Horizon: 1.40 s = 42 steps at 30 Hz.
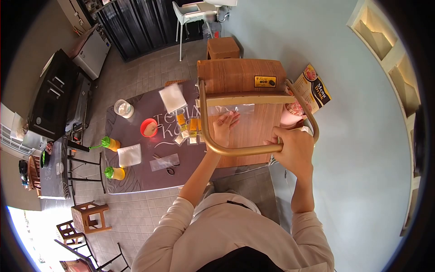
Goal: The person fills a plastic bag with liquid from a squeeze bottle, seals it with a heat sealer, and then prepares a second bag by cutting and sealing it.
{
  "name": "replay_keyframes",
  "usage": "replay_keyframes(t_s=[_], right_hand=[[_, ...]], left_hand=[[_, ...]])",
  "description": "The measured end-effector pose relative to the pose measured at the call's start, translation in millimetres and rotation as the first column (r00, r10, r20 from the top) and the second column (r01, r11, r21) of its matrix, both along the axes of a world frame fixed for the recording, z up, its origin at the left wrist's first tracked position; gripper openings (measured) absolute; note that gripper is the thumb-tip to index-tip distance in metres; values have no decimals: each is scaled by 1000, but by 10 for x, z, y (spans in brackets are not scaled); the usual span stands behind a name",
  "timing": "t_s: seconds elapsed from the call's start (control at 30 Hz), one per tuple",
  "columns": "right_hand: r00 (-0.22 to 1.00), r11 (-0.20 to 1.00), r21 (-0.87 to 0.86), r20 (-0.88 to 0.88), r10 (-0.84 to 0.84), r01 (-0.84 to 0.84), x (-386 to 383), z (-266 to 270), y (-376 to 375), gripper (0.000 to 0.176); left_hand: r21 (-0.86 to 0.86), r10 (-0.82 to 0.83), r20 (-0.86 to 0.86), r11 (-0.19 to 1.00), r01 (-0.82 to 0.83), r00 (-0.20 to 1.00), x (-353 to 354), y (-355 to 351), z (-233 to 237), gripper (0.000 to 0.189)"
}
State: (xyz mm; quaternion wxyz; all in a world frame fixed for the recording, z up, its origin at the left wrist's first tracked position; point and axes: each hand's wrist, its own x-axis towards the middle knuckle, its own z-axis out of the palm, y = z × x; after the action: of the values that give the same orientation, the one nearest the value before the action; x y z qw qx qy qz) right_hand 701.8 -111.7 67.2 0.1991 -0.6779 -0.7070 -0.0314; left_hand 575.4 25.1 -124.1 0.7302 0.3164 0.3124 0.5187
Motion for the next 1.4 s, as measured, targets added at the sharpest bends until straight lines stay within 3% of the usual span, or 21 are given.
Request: replay_keyframes(t_s=[0.33, 0.43, 0.5, 1.03, 1.4], right_hand=[[1000, 1000, -19, -11, -19, 19, -30, -346, -93, 21], [999, 1000, 19, -23, -23, 23, -41, -387, -101, 28], [999, 1000, -15, -39, -5, 4, -45, -397, -107, 18], [998, 1000, -26, -58, -9, 8, -30, -594, -118, 17], [1000, 997, -77, -18, 0, -2, 7, -618, -112, 27]], left_hand=[[-15, 23, 14, 1000, -23, 1000, 24, 25, -51, 32], [-16, 15, 9, 1000, -15, 1000, 27, 24, -44, 33], [-19, 19, 8, 1000, -19, 1000, 23, 23, -50, 32], [8, 1, -9, 1000, -1, 1000, -2, 0, -50, 33], [22, 43, -20, 999, -42, 999, -179, -72, -10, 33]])
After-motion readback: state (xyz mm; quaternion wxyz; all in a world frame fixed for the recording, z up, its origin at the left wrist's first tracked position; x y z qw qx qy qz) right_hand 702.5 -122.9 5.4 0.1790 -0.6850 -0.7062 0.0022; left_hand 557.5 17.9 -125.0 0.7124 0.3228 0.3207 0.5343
